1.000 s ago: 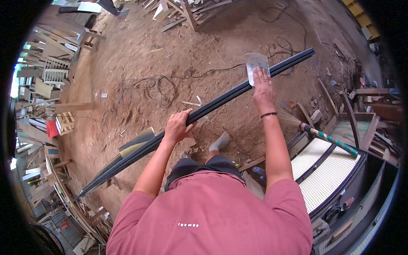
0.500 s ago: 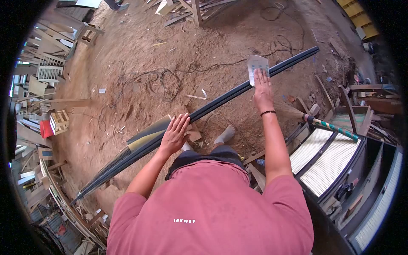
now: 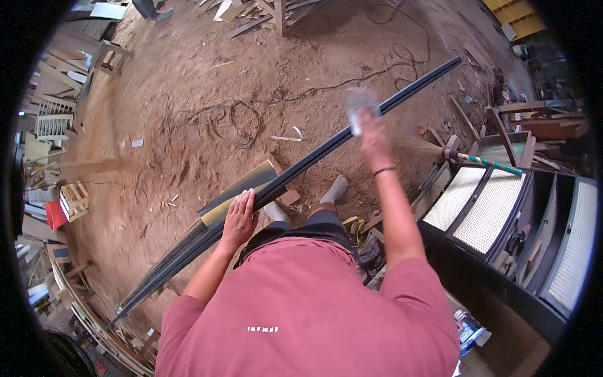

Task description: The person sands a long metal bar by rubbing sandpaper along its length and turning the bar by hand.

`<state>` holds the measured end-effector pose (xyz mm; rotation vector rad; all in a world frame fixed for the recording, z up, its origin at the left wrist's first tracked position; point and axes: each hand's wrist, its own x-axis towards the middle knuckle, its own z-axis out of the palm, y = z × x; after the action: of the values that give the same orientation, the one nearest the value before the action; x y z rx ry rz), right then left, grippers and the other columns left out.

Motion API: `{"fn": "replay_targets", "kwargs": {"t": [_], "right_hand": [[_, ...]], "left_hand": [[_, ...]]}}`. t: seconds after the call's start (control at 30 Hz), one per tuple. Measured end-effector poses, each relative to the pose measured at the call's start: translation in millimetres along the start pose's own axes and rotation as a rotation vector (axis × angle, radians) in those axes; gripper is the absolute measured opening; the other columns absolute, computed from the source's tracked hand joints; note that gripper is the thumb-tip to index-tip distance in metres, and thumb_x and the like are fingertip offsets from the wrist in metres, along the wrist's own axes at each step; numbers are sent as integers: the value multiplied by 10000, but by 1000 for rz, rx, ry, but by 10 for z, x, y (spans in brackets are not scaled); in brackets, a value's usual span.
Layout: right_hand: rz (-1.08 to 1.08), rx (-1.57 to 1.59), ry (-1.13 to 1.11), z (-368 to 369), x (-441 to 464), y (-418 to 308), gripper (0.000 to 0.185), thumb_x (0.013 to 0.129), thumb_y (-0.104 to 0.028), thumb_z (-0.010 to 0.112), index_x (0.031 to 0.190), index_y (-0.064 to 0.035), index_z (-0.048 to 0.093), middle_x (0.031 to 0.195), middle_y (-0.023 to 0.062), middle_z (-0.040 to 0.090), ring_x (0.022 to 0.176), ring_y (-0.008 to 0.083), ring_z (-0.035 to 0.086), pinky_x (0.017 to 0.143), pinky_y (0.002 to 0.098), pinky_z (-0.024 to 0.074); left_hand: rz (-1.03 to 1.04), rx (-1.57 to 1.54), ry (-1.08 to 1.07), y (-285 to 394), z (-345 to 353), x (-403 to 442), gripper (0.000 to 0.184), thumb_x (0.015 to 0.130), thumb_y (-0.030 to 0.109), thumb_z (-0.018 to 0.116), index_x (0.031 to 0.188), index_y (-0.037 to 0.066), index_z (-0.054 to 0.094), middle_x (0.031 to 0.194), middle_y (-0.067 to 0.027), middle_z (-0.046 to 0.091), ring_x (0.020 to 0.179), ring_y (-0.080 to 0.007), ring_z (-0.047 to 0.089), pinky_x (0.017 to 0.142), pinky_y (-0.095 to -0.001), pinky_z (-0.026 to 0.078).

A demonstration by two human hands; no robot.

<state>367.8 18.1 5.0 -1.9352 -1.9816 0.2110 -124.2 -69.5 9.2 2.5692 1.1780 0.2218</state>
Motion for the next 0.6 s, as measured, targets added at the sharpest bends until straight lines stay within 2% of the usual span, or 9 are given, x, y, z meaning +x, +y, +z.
{"fn": "replay_targets", "kwargs": {"t": [0.1, 0.2, 0.23, 0.27, 0.33, 0.4, 0.47, 0.53, 0.6], "right_hand": [[22, -131, 118, 102, -10, 40, 695, 981, 24, 385, 1676, -9, 362, 1746, 196, 353, 1629, 363, 310, 1362, 449, 199], [-95, 64, -33, 486, -461, -1256, 689, 987, -33, 433, 1672, -7, 359, 1715, 219, 390, 1617, 375, 329, 1356, 461, 229], [-75, 18, -267, 826, -752, -1687, 708, 983, -47, 455, 1681, -12, 344, 1711, 190, 420, 1574, 362, 409, 1326, 457, 279], [-322, -21, -261, 839, -928, -2176, 708, 977, -62, 469, 1676, -32, 364, 1711, 165, 432, 1574, 323, 421, 1333, 448, 266], [-411, 139, -213, 872, -1115, -2577, 694, 977, -76, 478, 1666, -54, 395, 1721, 145, 424, 1595, 285, 398, 1335, 450, 262], [-416, -117, -243, 739, -920, -2146, 688, 982, -88, 494, 1666, -79, 419, 1733, 121, 417, 1602, 259, 396, 1335, 450, 269], [16, 50, -339, 449, -488, -1364, 750, 976, 27, 447, 1708, -96, 344, 1771, 157, 322, 1617, 327, 350, 1345, 428, 263], [-27, 11, -32, 251, -111, -347, 724, 998, 34, 382, 1713, -39, 287, 1756, 180, 338, 1627, 340, 318, 1355, 436, 239], [-13, -66, 6, 151, -33, -78, 699, 1001, 24, 389, 1695, -13, 319, 1751, 182, 351, 1629, 345, 314, 1360, 441, 219]], "left_hand": [[-65, -16, 3, -92, -59, -229, 834, 958, 208, 725, 1654, -12, 320, 1573, -212, 499, 1466, -368, 490, 1227, -480, 369], [-116, -24, -1, -231, -32, -440, 798, 968, 220, 726, 1633, -8, 348, 1505, -216, 540, 1399, -381, 530, 1180, -486, 396], [-103, -6, 40, -248, -37, -467, 783, 967, 232, 738, 1615, -1, 367, 1426, -218, 572, 1320, -385, 565, 1121, -490, 427], [-96, -9, 31, -250, -39, -530, 783, 967, 232, 738, 1615, -1, 367, 1426, -218, 572, 1320, -385, 565, 1121, -490, 427], [-114, -74, 4, -314, -29, -520, 795, 955, 219, 759, 1612, 1, 368, 1373, -221, 592, 1265, -400, 575, 1099, -501, 434], [-91, -83, 26, -319, -31, -508, 782, 944, 200, 772, 1593, 6, 380, 1331, -213, 604, 1206, -389, 591, 1054, -497, 452], [-94, -50, 26, -323, -24, -493, 775, 941, 196, 775, 1583, 7, 384, 1310, -204, 616, 1171, -378, 605, 1009, -489, 469], [-78, -31, 38, -321, -24, -493, 778, 928, 195, 777, 1578, 11, 391, 1303, -189, 624, 1146, -363, 615, 979, -480, 483], [-70, -15, 53, -298, -6, -516, 780, 916, 195, 779, 1573, 14, 398, 1296, -174, 632, 1120, -348, 625, 948, -471, 496]]}}
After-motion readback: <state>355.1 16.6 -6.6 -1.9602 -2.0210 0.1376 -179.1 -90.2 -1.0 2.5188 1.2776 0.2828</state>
